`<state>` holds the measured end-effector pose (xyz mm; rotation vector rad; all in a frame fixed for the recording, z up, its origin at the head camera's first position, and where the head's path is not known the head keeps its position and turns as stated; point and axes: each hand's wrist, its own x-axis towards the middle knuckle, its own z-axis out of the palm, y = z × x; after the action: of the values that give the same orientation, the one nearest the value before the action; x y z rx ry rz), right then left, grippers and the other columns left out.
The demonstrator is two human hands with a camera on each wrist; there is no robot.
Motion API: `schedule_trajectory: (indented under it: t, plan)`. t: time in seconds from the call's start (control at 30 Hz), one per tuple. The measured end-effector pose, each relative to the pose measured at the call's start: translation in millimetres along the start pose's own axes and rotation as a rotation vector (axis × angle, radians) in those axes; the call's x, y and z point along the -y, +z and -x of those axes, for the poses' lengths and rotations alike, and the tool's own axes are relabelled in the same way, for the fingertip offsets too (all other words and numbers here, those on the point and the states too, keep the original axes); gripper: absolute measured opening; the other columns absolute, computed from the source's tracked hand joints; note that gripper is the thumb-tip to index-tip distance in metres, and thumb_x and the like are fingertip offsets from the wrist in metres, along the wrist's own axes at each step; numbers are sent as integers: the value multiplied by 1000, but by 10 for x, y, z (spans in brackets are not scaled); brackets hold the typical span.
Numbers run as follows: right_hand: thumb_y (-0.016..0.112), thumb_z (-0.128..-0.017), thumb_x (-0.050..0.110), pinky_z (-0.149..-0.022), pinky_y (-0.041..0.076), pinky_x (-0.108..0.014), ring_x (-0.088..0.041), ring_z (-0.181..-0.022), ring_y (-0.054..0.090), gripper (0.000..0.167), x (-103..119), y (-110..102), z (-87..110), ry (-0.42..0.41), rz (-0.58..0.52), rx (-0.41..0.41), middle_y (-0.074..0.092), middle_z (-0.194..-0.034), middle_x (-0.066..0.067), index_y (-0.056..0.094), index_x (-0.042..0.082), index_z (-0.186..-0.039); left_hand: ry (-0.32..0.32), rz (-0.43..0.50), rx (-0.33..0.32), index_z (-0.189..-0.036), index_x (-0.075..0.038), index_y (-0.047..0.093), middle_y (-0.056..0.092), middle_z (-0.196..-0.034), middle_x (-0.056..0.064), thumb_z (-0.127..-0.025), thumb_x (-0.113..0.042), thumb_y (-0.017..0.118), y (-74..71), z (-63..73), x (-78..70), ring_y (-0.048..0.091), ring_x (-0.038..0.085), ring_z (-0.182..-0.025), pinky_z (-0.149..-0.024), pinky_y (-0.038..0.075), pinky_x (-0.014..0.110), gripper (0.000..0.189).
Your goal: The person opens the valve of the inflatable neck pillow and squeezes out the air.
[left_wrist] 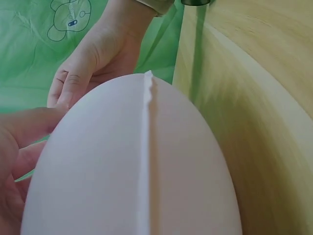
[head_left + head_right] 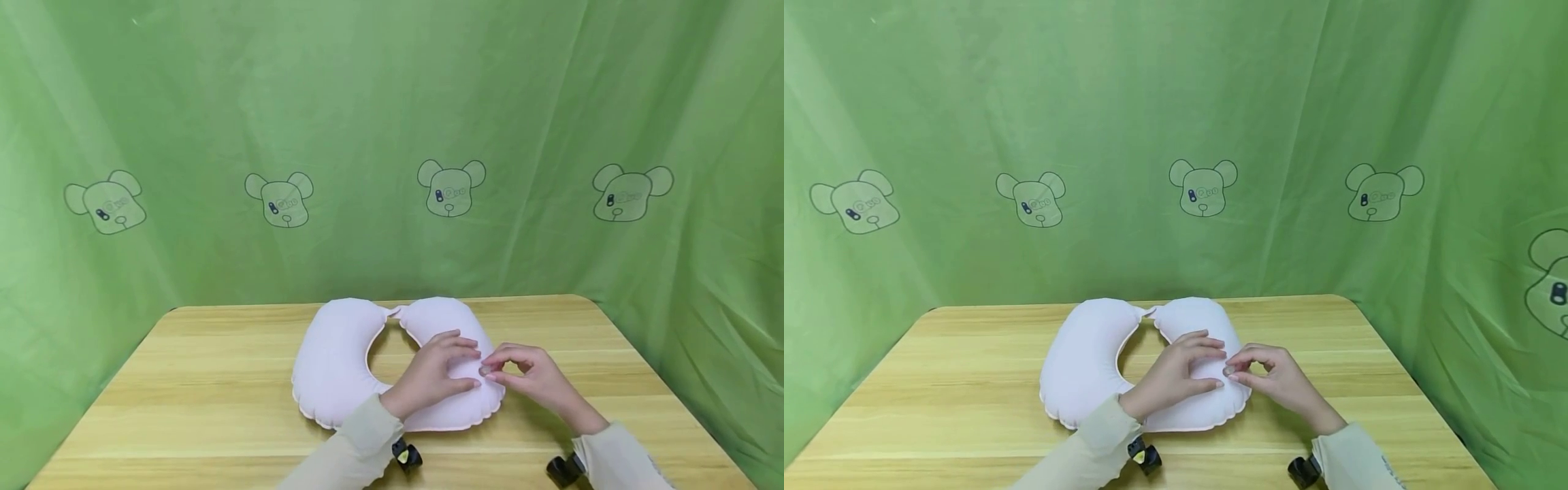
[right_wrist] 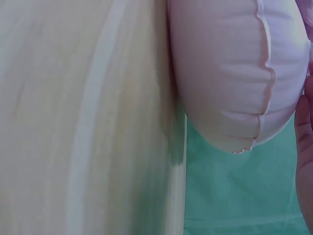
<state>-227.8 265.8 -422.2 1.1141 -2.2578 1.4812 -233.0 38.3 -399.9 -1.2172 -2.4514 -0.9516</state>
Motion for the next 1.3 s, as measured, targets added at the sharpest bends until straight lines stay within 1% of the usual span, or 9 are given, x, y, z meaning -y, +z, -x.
schedule_trajectory:
  t: [0.13,0.3,0.43,0.53,0.67,0.83,0.97,1.1,1.3]
  plan:
    - [67,-78,-12,-76,52,-19,-10,-81,61,25,-16,20,0,1,-28,7,67,-86,-4,70,4,-97,-15,-8,-20,-113,-11,68,63,-122,-4,-77,-25,78,30,-8,8,47,18,-123,-108,32,29,40]
    - [67,-79,-11,-76,52,-19,-11,-82,61,24,-20,33,-9,11,-29,7,68,-87,-3,70,6,-94,-22,-7,-36,-112,-11,69,65,-117,-6,-76,-25,79,38,-19,12,51,10,-112,-101,36,21,39]
    - [67,-80,-8,-77,52,-20,-15,-82,61,20,-9,42,2,20,-42,7,68,-88,-4,70,5,-94,-10,-2,-28,-111,-12,70,67,-115,-7,-77,-24,78,49,-14,18,52,8,-106,-96,37,17,37]
    - [67,-81,-6,-76,52,-20,-17,-81,61,17,-6,49,9,17,-43,10,68,-89,-4,70,5,-94,-18,12,-16,-112,-12,70,67,-116,-8,-77,-23,78,52,-4,21,51,7,-104,-93,37,15,37]
    - [66,-82,-6,-75,52,-19,-16,-81,61,17,-18,59,5,2,-23,11,68,-89,-4,70,6,-94,-33,30,2,-114,-11,69,66,-118,-8,-77,-24,78,57,0,30,50,7,-105,-93,35,14,40]
    - [66,-83,-5,-75,52,-19,-16,-81,61,18,-25,47,9,7,-10,21,68,-89,-3,69,8,-94,-30,17,9,-114,-12,69,65,-119,-9,-77,-27,79,92,-1,33,49,5,-103,-90,34,14,42]
    - [66,-84,-1,-77,52,-20,-18,-81,61,14,-18,40,16,25,-13,31,68,-90,-2,69,8,-94,-52,44,-18,-110,-14,71,67,-114,-10,-75,-27,80,119,3,33,47,2,-90,-80,33,12,39]
    - [66,-83,-2,-77,52,-21,-18,-83,62,15,-11,52,9,26,-19,34,69,-90,-3,70,8,-94,-56,40,-69,-104,-16,73,69,-108,-12,-72,-29,82,148,8,47,42,-1,-79,-71,32,13,36]
    - [66,-80,-9,-80,52,-22,-15,-89,64,22,-10,47,3,36,-25,48,70,-92,-3,70,8,-94,-47,30,-107,-99,-18,75,69,-105,-14,-72,-30,82,177,14,62,41,-2,-77,-70,32,13,31]
